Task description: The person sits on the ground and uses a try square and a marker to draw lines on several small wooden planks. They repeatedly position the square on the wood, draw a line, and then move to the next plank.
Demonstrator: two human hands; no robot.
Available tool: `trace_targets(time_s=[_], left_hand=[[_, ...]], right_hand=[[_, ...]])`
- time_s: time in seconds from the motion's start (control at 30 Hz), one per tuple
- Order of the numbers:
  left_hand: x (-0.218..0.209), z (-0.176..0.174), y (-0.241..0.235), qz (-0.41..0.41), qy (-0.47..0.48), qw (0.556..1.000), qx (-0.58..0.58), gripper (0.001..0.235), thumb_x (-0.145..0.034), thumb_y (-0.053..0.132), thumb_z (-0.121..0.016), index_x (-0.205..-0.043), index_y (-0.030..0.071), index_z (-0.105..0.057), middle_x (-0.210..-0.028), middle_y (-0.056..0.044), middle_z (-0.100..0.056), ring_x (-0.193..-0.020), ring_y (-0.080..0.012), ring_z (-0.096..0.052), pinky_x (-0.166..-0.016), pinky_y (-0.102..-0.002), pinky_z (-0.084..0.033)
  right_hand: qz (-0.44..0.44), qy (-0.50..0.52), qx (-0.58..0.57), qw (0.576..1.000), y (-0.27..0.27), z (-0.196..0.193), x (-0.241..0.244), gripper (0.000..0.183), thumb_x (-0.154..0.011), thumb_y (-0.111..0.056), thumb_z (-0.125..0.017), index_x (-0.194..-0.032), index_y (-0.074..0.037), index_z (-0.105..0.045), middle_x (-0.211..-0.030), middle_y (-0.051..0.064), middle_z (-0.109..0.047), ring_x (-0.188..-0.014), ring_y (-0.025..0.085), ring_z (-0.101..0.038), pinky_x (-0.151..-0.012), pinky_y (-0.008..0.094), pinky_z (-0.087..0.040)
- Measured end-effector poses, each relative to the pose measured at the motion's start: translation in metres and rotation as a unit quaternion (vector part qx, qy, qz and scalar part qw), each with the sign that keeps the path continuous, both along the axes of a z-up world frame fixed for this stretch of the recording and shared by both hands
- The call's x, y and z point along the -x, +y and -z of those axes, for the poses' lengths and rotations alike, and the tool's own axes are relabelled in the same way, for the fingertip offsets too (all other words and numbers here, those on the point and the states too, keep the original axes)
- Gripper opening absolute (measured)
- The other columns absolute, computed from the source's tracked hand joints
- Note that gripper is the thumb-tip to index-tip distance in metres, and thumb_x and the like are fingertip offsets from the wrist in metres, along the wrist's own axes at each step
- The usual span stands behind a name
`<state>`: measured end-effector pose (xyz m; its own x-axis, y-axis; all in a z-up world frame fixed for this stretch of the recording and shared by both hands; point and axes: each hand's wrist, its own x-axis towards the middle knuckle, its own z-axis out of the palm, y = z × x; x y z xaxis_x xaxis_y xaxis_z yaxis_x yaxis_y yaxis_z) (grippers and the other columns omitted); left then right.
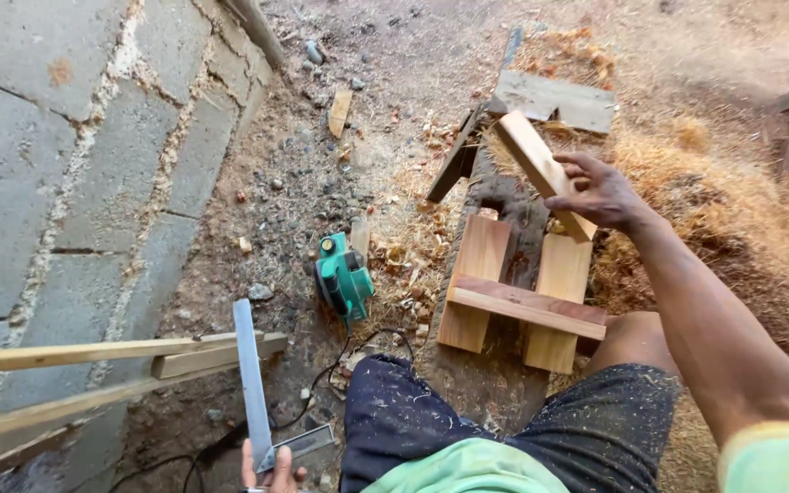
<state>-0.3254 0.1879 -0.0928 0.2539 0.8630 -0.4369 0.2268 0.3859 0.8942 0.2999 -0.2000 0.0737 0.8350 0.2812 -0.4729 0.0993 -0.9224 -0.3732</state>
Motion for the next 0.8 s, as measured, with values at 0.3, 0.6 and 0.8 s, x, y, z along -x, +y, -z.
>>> trace_targets(time_s=[0.3,0.6,0.8], left_hand=[[-0.066,0.032,0.035,0.057,-0.028,0.998,0.023,0.091,-0.092,0.002,-0.071,-0.171,0.028,-0.035,-0.107,-0.014,-0.061,-0.066,-0.0173,-0.051,-0.054,-0.035,-0.056],[-0.134,-0.087,0.001,0.061,-0.153,0.986,0.024,0.075,-0.097,-0.001,-0.069,-0.165,0.017,-0.044,-0.117,-0.009,-0.067,-0.091,-0.0153,-0.065,-0.062,-0.031,-0.056],[-0.127,-0.116,-0.006,0.064,-0.178,0.982,0.032,0.077,-0.096,-0.001,-0.070,-0.166,0.013,-0.040,-0.110,-0.003,-0.064,-0.085,-0.0107,-0.060,-0.063,-0.028,-0.054]], right_hand=[[0.196,0.145,-0.623,0.743,-0.068,-0.092,0.097,0.087,-0.089,-0.029,-0.070,-0.165,-0.006,-0.034,-0.151,0.016,-0.053,-0.131,0.027,-0.058,-0.106,0.046,-0.050],[0.247,0.226,-0.699,0.632,-0.023,-0.112,0.213,0.089,-0.085,-0.036,-0.065,-0.155,0.009,-0.036,-0.136,0.032,-0.060,-0.118,0.045,-0.064,-0.094,0.054,-0.058],[0.387,0.177,-0.598,0.679,-0.039,-0.072,0.257,0.086,-0.079,-0.017,-0.070,-0.159,-0.011,-0.040,-0.140,0.014,-0.061,-0.116,0.025,-0.065,-0.096,0.043,-0.056]])
